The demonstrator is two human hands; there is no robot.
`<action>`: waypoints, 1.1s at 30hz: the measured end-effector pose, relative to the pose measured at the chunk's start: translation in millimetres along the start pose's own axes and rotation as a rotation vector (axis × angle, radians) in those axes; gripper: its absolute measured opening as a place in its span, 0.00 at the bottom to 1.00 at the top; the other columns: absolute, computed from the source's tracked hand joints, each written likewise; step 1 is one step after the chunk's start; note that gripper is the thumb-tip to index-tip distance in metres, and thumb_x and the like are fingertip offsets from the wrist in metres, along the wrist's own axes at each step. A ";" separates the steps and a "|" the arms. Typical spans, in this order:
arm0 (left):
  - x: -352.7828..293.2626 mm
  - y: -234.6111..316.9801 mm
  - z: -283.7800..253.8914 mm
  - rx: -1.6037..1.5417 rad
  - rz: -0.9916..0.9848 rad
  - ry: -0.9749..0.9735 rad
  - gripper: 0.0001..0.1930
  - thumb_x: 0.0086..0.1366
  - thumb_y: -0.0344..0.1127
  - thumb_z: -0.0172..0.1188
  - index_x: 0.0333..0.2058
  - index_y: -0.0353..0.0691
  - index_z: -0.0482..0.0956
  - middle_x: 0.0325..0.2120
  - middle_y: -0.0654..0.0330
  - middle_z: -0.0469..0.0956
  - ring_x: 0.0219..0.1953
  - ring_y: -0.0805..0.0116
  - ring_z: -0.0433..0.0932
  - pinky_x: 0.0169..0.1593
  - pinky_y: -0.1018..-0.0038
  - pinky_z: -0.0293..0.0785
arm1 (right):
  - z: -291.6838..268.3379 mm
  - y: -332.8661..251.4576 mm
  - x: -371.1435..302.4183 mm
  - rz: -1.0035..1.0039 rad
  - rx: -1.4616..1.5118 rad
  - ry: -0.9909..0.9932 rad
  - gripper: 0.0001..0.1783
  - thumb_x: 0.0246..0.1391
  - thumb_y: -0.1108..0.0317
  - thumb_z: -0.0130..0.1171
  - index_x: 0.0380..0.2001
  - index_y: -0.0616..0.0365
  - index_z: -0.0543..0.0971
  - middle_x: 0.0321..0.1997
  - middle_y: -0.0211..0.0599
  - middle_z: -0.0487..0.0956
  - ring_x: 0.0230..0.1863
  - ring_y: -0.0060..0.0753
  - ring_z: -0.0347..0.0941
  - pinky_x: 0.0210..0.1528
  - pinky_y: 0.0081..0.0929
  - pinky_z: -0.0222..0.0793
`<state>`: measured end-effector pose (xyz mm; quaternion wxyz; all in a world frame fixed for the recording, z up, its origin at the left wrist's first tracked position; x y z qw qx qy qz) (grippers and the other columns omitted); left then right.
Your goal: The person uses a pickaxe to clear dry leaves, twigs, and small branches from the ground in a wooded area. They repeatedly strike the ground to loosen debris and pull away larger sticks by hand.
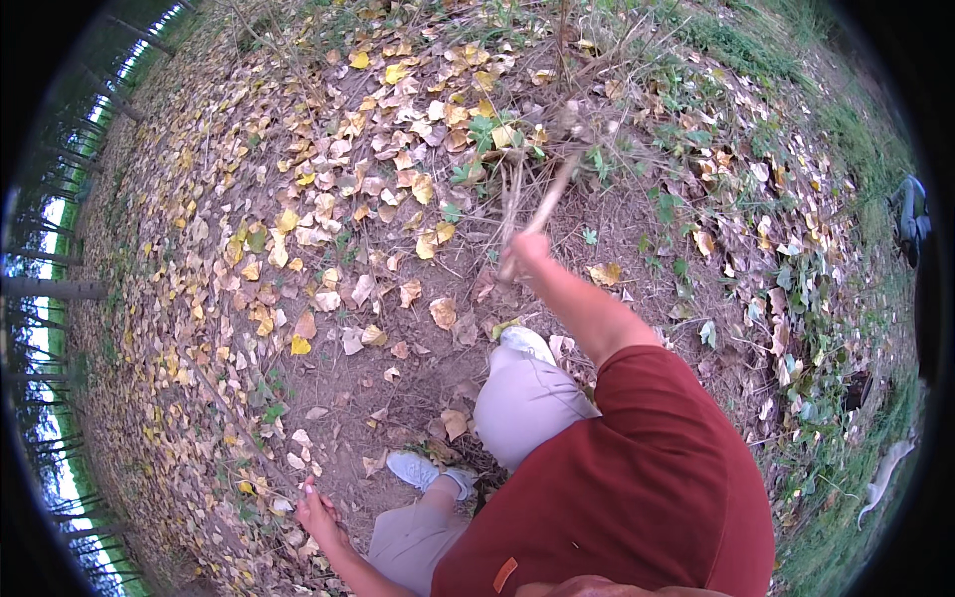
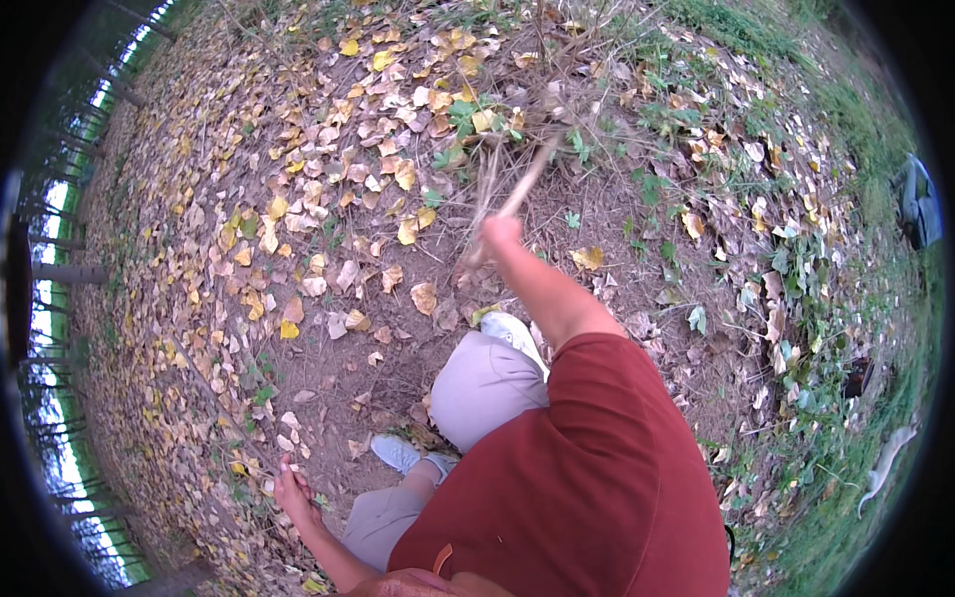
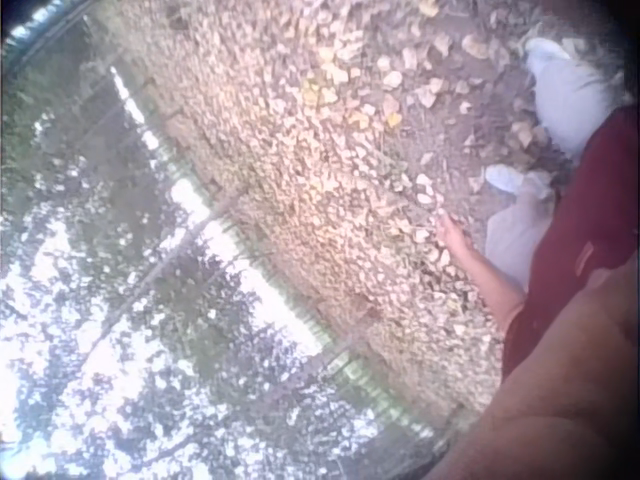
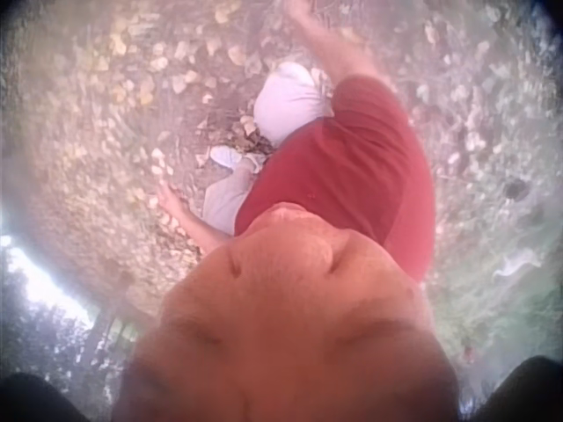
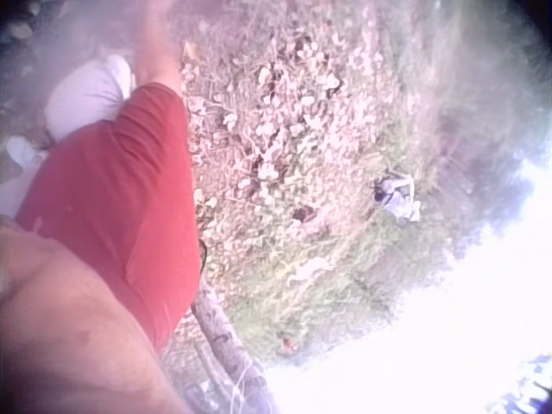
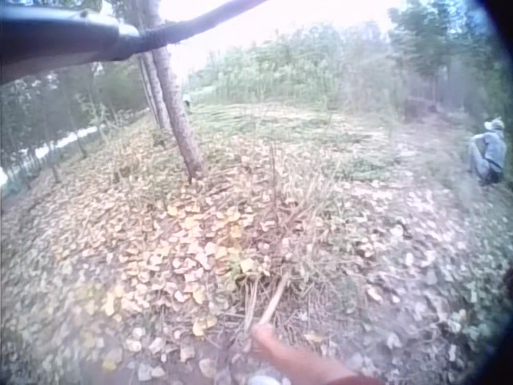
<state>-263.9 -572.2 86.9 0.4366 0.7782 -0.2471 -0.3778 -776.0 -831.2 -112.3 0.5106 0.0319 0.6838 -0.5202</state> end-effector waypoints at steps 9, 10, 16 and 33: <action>4.2 1.7 13.0 0.048 -0.006 -0.059 0.13 0.64 0.41 0.47 0.42 0.41 0.71 0.11 0.71 0.61 0.08 0.84 0.53 0.11 0.84 0.49 | -17.4 42.4 -81.8 0.032 -0.268 -0.420 0.06 0.40 0.80 0.53 0.25 0.67 0.69 0.14 0.35 0.66 0.08 0.24 0.61 0.06 0.25 0.58; 4.7 2.1 14.7 0.063 -0.004 -0.069 0.13 0.64 0.41 0.47 0.42 0.41 0.71 0.11 0.71 0.61 0.08 0.84 0.53 0.11 0.84 0.50 | -30.0 36.3 -67.4 0.010 -0.275 -0.408 0.06 0.40 0.79 0.55 0.25 0.66 0.69 0.15 0.34 0.67 0.09 0.23 0.62 0.07 0.23 0.59; 1.0 -7.0 1.9 0.064 -0.008 -0.035 0.14 0.64 0.41 0.47 0.43 0.40 0.71 0.11 0.71 0.60 0.08 0.85 0.52 0.11 0.85 0.49 | -98.0 -40.6 -27.0 0.004 -0.067 0.149 0.09 0.49 0.75 0.51 0.33 0.69 0.67 0.19 0.34 0.69 0.12 0.21 0.62 0.12 0.18 0.63; 20.3 -11.9 3.0 0.097 -0.061 0.011 0.15 0.63 0.43 0.49 0.43 0.41 0.71 0.11 0.71 0.62 0.08 0.84 0.53 0.11 0.84 0.50 | 54.6 -14.3 -21.0 -0.013 -0.635 -0.378 0.14 0.43 0.72 0.58 0.34 0.70 0.70 0.21 0.38 0.74 0.15 0.27 0.69 0.16 0.23 0.70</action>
Point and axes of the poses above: each hand's wrist, its own x-axis towards the middle knuckle, its own z-axis out of the palm, y = z × x, the point moved 3 cm from there along x, towards the middle knuckle
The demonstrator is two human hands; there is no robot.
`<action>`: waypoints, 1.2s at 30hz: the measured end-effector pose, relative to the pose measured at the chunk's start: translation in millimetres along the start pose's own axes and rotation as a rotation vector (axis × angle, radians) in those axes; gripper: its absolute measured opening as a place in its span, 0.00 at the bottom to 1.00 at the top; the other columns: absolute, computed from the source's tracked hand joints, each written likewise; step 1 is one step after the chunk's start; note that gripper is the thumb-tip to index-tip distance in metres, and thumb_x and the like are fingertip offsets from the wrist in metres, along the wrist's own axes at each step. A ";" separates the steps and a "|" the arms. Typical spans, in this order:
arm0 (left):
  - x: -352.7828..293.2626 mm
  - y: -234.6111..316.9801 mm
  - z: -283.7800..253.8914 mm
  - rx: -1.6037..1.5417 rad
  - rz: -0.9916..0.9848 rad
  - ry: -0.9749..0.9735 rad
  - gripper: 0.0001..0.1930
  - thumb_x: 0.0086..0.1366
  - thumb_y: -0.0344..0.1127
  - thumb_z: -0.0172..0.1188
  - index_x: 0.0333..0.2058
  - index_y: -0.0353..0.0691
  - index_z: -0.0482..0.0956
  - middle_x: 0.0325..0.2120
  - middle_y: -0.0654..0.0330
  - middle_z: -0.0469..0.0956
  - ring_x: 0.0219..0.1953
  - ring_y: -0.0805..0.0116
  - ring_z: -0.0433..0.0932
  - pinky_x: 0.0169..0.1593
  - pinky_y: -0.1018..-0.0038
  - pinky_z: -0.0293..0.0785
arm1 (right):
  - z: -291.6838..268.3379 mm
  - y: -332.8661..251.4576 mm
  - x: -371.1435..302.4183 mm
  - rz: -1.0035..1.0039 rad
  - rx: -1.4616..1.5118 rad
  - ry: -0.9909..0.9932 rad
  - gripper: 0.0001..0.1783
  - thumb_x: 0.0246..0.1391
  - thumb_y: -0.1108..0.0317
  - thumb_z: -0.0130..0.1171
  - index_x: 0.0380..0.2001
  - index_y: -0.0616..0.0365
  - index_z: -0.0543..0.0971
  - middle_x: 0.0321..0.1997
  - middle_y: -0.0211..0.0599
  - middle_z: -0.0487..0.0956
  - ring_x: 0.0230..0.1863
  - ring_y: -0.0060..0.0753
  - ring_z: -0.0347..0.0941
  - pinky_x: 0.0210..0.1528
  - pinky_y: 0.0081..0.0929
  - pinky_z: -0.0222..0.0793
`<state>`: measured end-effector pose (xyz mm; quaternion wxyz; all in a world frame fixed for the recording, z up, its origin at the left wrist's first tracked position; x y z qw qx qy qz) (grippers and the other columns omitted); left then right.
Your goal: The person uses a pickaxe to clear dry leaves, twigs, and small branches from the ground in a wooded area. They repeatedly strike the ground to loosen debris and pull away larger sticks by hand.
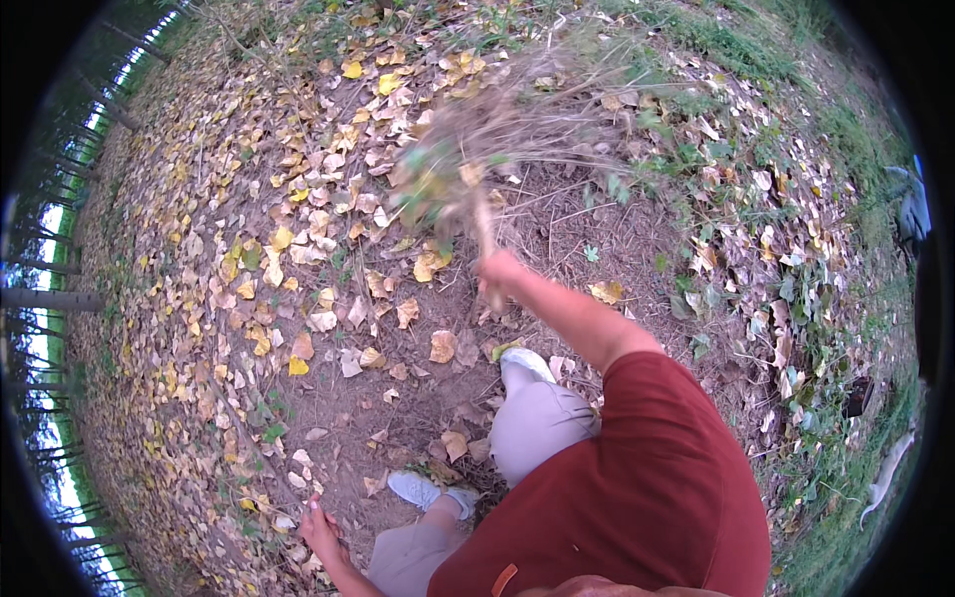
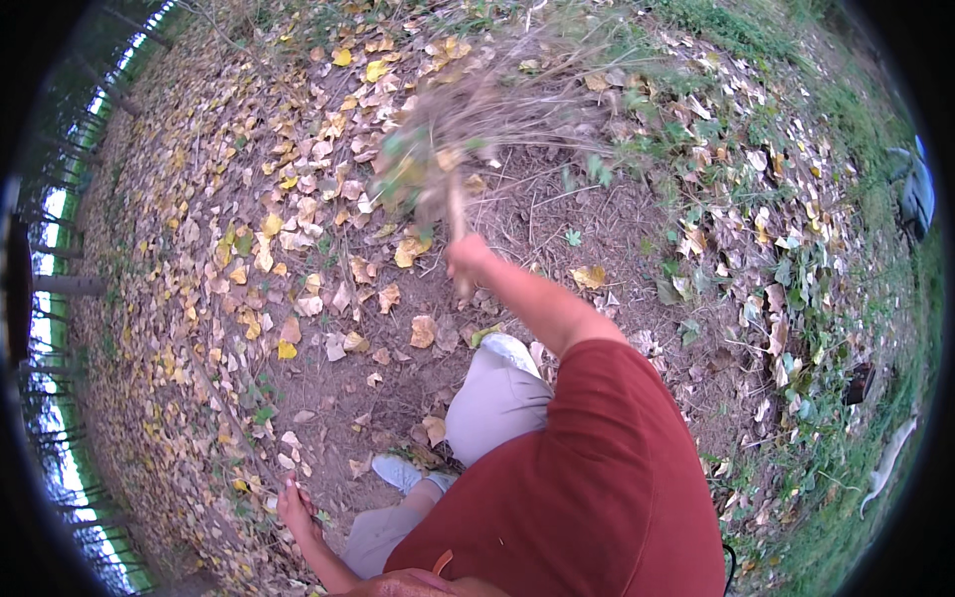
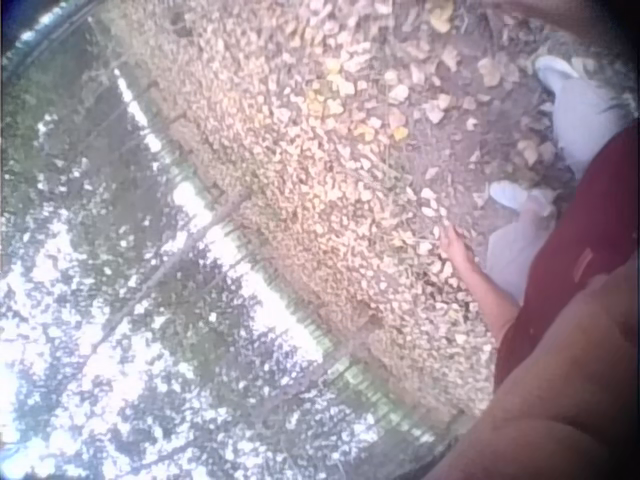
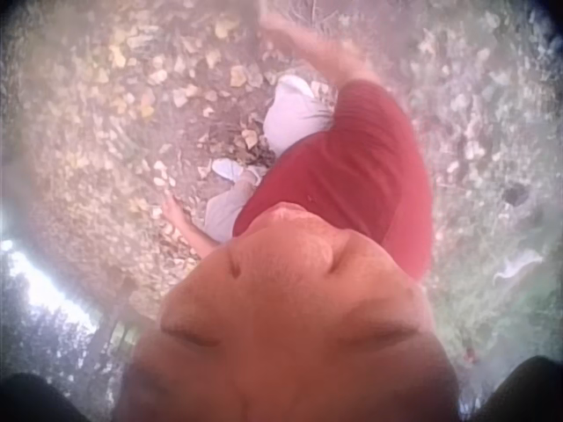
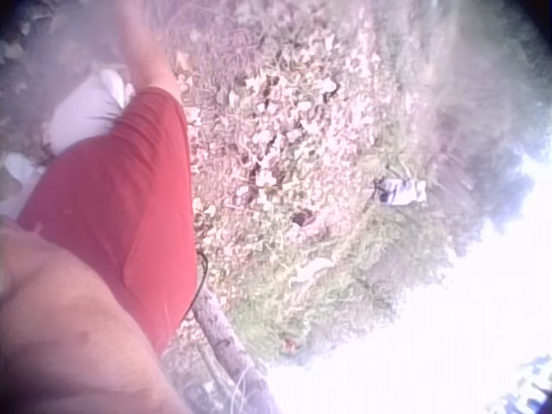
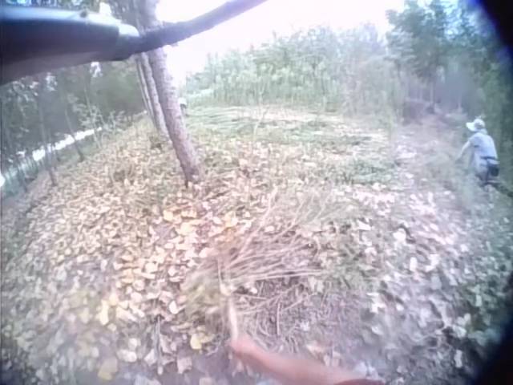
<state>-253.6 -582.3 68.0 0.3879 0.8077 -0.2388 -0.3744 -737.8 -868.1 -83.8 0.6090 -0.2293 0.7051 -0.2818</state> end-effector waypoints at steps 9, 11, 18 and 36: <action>-10.9 23.0 22.6 -0.017 0.043 -0.075 0.12 0.64 0.38 0.48 0.42 0.41 0.72 0.10 0.71 0.62 0.09 0.86 0.54 0.11 0.87 0.49 | 18.7 36.4 -53.2 0.064 0.275 -0.272 0.08 0.43 0.77 0.57 0.25 0.65 0.68 0.13 0.28 0.67 0.09 0.20 0.62 0.10 0.20 0.61; -13.2 23.4 21.3 -0.041 0.042 -0.072 0.12 0.64 0.39 0.48 0.42 0.41 0.73 0.10 0.71 0.62 0.09 0.86 0.54 0.12 0.87 0.49 | -14.4 52.9 -48.4 0.050 0.354 -0.119 0.07 0.42 0.77 0.58 0.24 0.66 0.69 0.13 0.30 0.67 0.09 0.21 0.62 0.08 0.22 0.60; -18.2 18.3 9.2 -0.052 0.066 -0.063 0.12 0.64 0.40 0.49 0.42 0.41 0.73 0.11 0.71 0.62 0.10 0.86 0.54 0.13 0.87 0.47 | -154.4 115.5 -69.1 0.017 0.666 0.538 0.06 0.43 0.78 0.54 0.26 0.68 0.68 0.18 0.33 0.66 0.11 0.22 0.60 0.12 0.21 0.64; -22.6 21.4 6.3 0.045 0.144 -0.107 0.14 0.63 0.40 0.48 0.43 0.41 0.73 0.12 0.72 0.63 0.13 0.85 0.55 0.16 0.85 0.49 | -99.3 104.5 -43.9 0.013 0.377 0.341 0.05 0.45 0.75 0.53 0.25 0.65 0.69 0.18 0.37 0.70 0.16 0.29 0.67 0.19 0.27 0.65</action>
Point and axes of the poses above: each hand's wrist, its own x-axis towards the middle knuckle, its own z-axis out of the palm, y = z × x, the point moved 3 cm from there along x, towards the middle knuckle
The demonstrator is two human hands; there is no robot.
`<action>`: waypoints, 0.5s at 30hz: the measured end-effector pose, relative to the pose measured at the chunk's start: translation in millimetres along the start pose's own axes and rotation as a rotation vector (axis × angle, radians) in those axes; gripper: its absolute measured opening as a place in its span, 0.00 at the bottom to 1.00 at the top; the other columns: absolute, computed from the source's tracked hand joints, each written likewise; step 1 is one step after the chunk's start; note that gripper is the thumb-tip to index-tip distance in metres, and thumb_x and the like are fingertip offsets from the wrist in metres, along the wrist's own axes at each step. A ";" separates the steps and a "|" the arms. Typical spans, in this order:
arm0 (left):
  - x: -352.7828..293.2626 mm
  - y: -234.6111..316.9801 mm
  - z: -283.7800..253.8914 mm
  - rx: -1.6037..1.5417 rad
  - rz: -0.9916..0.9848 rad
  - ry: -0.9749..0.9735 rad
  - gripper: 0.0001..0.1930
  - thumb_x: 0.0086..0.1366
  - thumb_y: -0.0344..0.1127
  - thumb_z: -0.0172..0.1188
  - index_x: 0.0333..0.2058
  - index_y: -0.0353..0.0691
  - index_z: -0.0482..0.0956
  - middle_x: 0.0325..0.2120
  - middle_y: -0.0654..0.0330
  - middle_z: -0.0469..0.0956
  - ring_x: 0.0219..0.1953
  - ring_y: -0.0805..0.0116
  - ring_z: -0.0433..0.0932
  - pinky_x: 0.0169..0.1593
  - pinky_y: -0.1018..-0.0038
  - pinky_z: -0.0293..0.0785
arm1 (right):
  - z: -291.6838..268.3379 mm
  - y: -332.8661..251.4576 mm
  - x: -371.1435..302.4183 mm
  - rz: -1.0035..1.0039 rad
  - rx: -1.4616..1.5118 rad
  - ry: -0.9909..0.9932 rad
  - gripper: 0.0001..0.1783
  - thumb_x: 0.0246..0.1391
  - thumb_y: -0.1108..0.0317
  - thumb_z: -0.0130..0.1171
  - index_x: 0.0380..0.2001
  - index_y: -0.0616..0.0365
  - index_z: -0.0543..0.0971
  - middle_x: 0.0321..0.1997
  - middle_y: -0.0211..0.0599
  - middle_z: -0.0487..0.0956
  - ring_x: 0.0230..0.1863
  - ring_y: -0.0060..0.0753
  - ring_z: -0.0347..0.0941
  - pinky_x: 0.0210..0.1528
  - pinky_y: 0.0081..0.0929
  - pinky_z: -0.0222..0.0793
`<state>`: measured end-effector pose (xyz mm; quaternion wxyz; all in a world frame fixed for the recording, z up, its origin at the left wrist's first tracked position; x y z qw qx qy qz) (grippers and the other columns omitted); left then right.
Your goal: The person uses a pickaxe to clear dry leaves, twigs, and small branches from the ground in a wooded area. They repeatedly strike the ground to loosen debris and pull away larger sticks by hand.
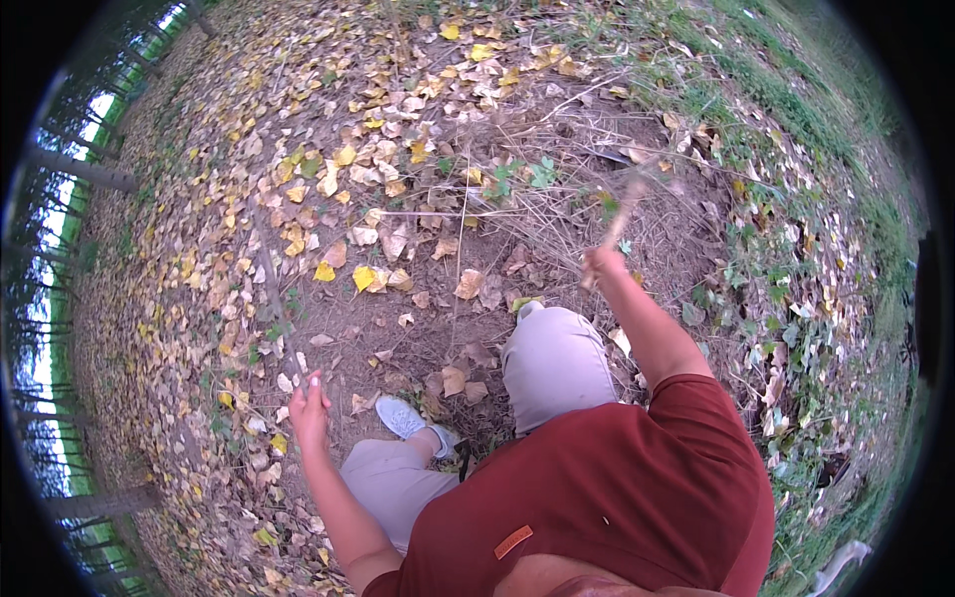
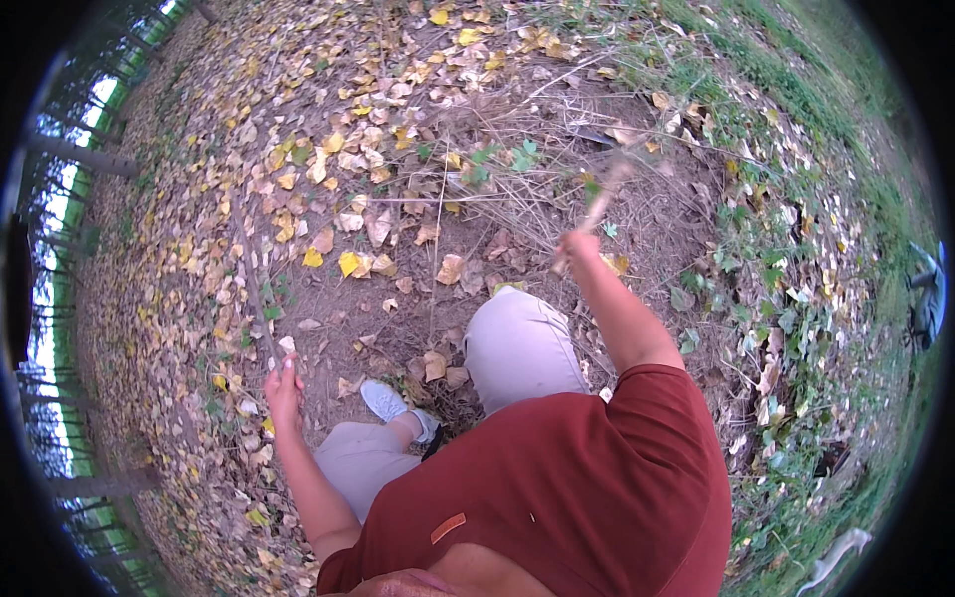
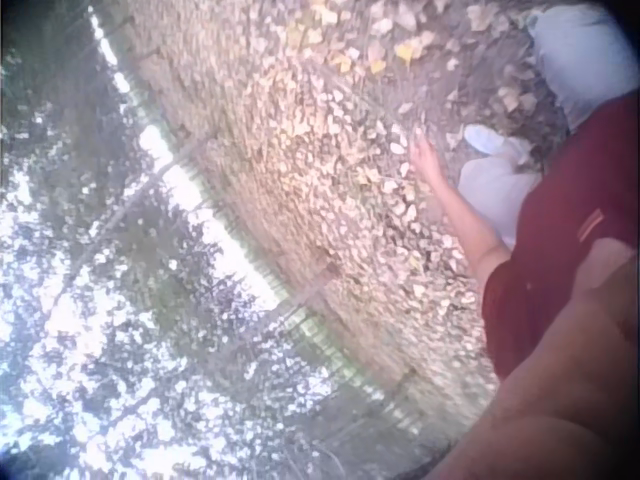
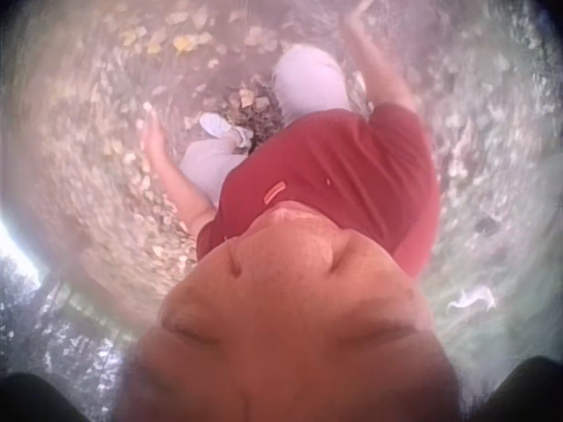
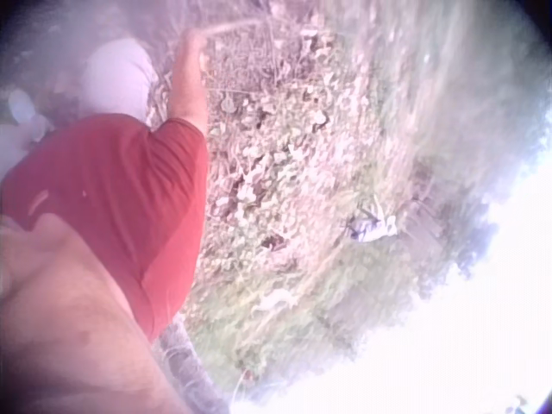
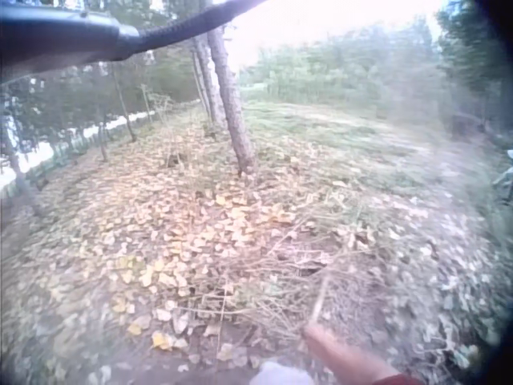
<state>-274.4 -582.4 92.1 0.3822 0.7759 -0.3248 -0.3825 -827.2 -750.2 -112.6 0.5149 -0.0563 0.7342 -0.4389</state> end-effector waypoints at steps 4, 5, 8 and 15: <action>-4.7 5.4 7.6 0.043 -0.001 -0.036 0.13 0.63 0.39 0.49 0.42 0.41 0.75 0.13 0.71 0.65 0.13 0.84 0.57 0.17 0.85 0.50 | 69.8 -14.9 -75.6 -0.110 -0.708 -0.535 0.07 0.40 0.71 0.59 0.19 0.64 0.73 0.11 0.32 0.69 0.11 0.23 0.66 0.14 0.22 0.62; -5.8 4.8 8.9 0.054 -0.013 -0.034 0.13 0.62 0.40 0.50 0.42 0.42 0.75 0.13 0.71 0.65 0.14 0.84 0.57 0.18 0.84 0.51 | 78.6 -21.0 -95.1 -0.144 -0.718 -0.601 0.08 0.39 0.71 0.60 0.20 0.64 0.73 0.12 0.32 0.69 0.11 0.23 0.66 0.13 0.22 0.61; -9.8 8.1 9.7 0.086 0.026 -0.025 0.14 0.61 0.41 0.51 0.42 0.42 0.75 0.13 0.71 0.66 0.14 0.83 0.58 0.18 0.83 0.53 | 94.5 -32.1 -139.5 -0.235 -0.752 -0.757 0.08 0.39 0.71 0.60 0.21 0.64 0.73 0.13 0.31 0.69 0.11 0.22 0.64 0.12 0.21 0.60; -15.7 10.7 12.1 0.066 0.035 -0.051 0.15 0.61 0.41 0.51 0.43 0.41 0.75 0.13 0.71 0.67 0.16 0.84 0.59 0.20 0.82 0.54 | 23.4 -23.5 -116.4 -0.197 -0.638 -0.461 0.12 0.39 0.72 0.59 0.30 0.65 0.72 0.16 0.31 0.69 0.11 0.21 0.63 0.12 0.21 0.60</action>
Point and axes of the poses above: each hand's wrist, its own x-axis towards the middle knuckle, its own z-axis out of the palm, y = z × x, the point moved 3 cm from there along x, towards the middle knuckle
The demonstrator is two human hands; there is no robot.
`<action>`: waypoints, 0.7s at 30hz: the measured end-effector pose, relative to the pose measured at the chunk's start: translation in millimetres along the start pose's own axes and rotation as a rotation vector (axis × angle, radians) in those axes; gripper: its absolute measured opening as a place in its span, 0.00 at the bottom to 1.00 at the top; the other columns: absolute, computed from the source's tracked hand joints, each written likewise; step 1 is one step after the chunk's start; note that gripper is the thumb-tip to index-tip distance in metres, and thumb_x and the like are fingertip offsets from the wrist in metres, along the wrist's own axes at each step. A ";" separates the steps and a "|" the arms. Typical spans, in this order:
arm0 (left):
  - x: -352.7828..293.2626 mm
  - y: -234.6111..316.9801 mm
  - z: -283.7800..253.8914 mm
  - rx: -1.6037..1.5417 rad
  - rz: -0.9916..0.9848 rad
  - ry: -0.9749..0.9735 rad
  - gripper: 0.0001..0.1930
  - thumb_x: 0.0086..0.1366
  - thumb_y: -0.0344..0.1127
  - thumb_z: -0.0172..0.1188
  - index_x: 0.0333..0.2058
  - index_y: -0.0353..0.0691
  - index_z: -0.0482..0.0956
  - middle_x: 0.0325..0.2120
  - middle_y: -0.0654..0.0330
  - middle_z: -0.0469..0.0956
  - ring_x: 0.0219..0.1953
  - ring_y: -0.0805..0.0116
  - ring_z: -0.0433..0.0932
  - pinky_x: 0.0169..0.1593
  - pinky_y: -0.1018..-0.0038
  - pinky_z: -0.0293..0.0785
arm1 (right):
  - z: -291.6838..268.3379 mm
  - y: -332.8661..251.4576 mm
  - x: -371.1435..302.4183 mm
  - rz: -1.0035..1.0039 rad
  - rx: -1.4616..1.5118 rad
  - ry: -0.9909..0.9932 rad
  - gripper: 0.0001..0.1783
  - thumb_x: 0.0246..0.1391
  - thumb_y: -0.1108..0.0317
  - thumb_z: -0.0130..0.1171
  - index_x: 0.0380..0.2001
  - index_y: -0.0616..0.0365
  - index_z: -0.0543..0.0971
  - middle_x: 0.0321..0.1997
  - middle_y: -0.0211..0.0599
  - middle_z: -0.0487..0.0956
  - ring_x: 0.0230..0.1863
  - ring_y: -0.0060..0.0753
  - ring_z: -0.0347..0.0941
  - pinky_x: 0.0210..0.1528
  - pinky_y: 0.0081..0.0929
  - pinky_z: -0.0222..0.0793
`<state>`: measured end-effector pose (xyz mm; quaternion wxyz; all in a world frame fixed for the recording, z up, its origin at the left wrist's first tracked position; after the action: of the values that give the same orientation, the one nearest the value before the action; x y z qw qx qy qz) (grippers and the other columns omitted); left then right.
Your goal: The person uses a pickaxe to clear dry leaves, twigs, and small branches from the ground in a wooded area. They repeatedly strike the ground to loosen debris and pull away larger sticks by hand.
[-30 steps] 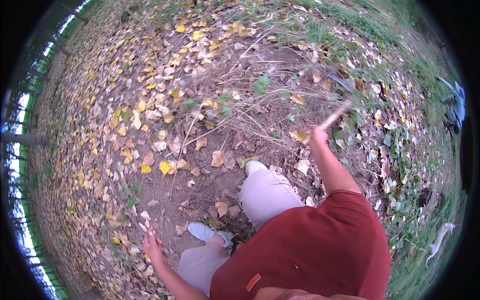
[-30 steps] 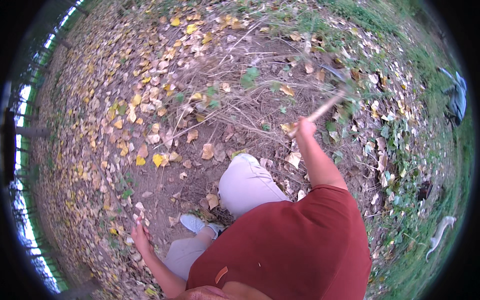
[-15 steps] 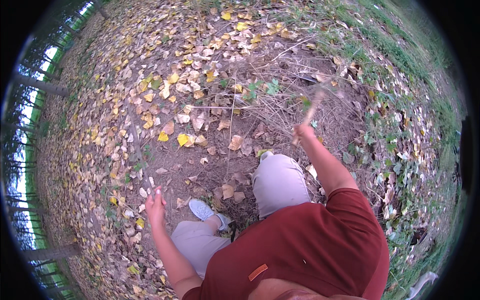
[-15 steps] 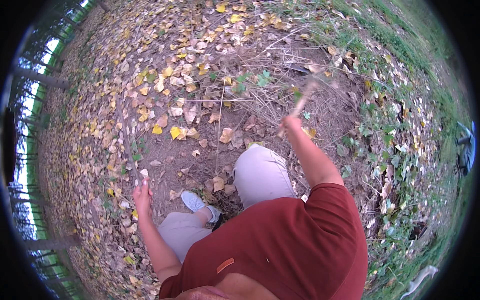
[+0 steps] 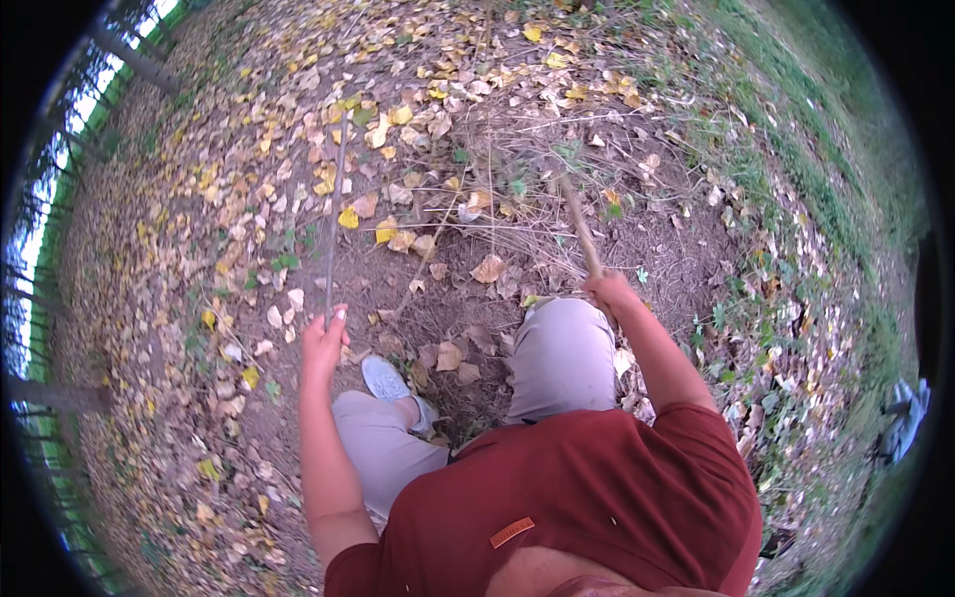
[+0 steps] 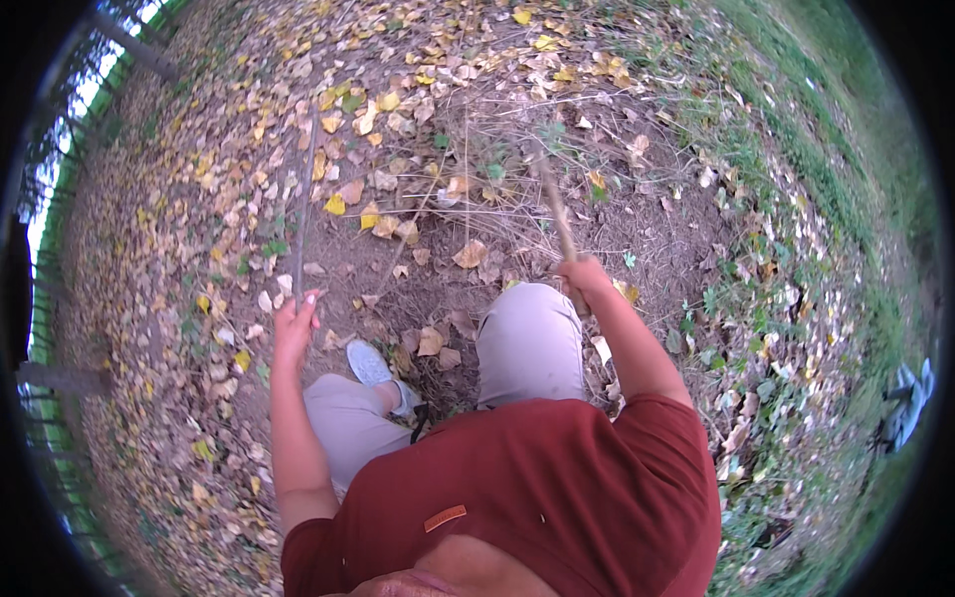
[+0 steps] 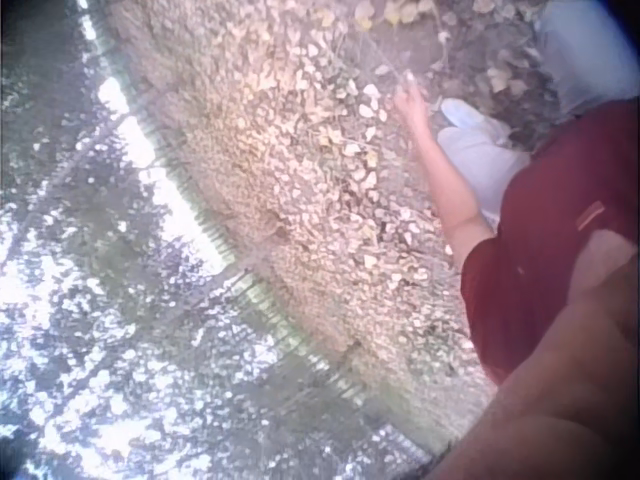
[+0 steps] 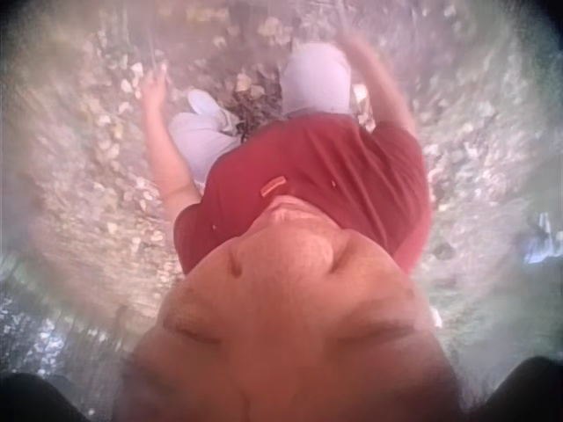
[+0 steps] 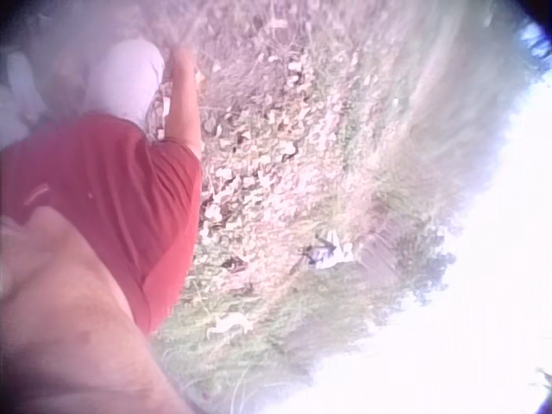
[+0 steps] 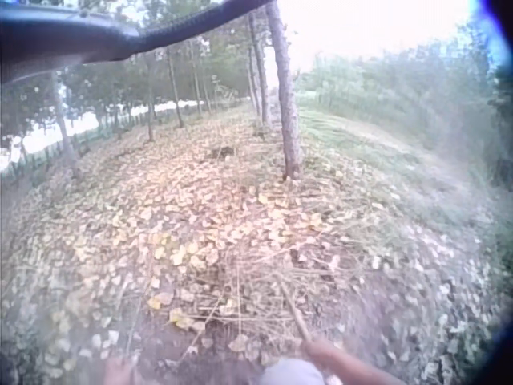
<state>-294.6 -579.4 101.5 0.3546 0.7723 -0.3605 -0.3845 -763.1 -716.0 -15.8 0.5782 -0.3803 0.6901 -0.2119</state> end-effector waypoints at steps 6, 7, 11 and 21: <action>0.0 -4.4 -5.8 -0.045 0.035 -0.010 0.15 0.61 0.41 0.51 0.42 0.41 0.75 0.14 0.70 0.67 0.14 0.83 0.59 0.18 0.83 0.53 | -89.9 73.4 -30.1 0.090 0.416 0.372 0.07 0.45 0.72 0.55 0.25 0.65 0.71 0.15 0.30 0.68 0.12 0.24 0.62 0.14 0.21 0.60; 0.3 -4.6 -5.4 -0.083 0.029 -0.011 0.15 0.61 0.41 0.51 0.42 0.41 0.75 0.14 0.70 0.67 0.13 0.83 0.59 0.17 0.83 0.53 | -100.3 74.7 -38.0 0.110 0.438 0.479 0.06 0.45 0.72 0.54 0.25 0.63 0.70 0.15 0.29 0.67 0.12 0.24 0.62 0.14 0.21 0.60; -3.3 7.1 -3.0 -0.223 -0.002 -0.013 0.16 0.61 0.42 0.51 0.43 0.41 0.74 0.16 0.68 0.68 0.12 0.84 0.59 0.15 0.85 0.53 | -121.8 47.7 -74.9 0.040 0.753 0.589 0.04 0.44 0.75 0.52 0.26 0.60 0.68 0.18 0.29 0.66 0.12 0.22 0.60 0.12 0.19 0.59; 14.3 35.6 26.5 -1.002 -0.099 0.023 0.12 0.60 0.41 0.53 0.38 0.41 0.75 0.19 0.68 0.71 0.14 0.83 0.62 0.16 0.86 0.61 | -124.1 -134.0 -116.8 -0.484 0.734 0.603 0.06 0.48 0.72 0.54 0.24 0.57 0.67 0.19 0.27 0.66 0.16 0.19 0.62 0.16 0.17 0.62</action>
<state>-320.8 -615.8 114.0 0.6670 0.5276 -0.0907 -0.5182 -839.7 -727.5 186.6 0.3839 -0.2234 0.5987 -0.6665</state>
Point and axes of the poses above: each hand's wrist, its own x-axis towards the middle knuckle, its own z-axis out of the palm, y = z × x, the point moved 3 cm from there along x, towards the middle knuckle
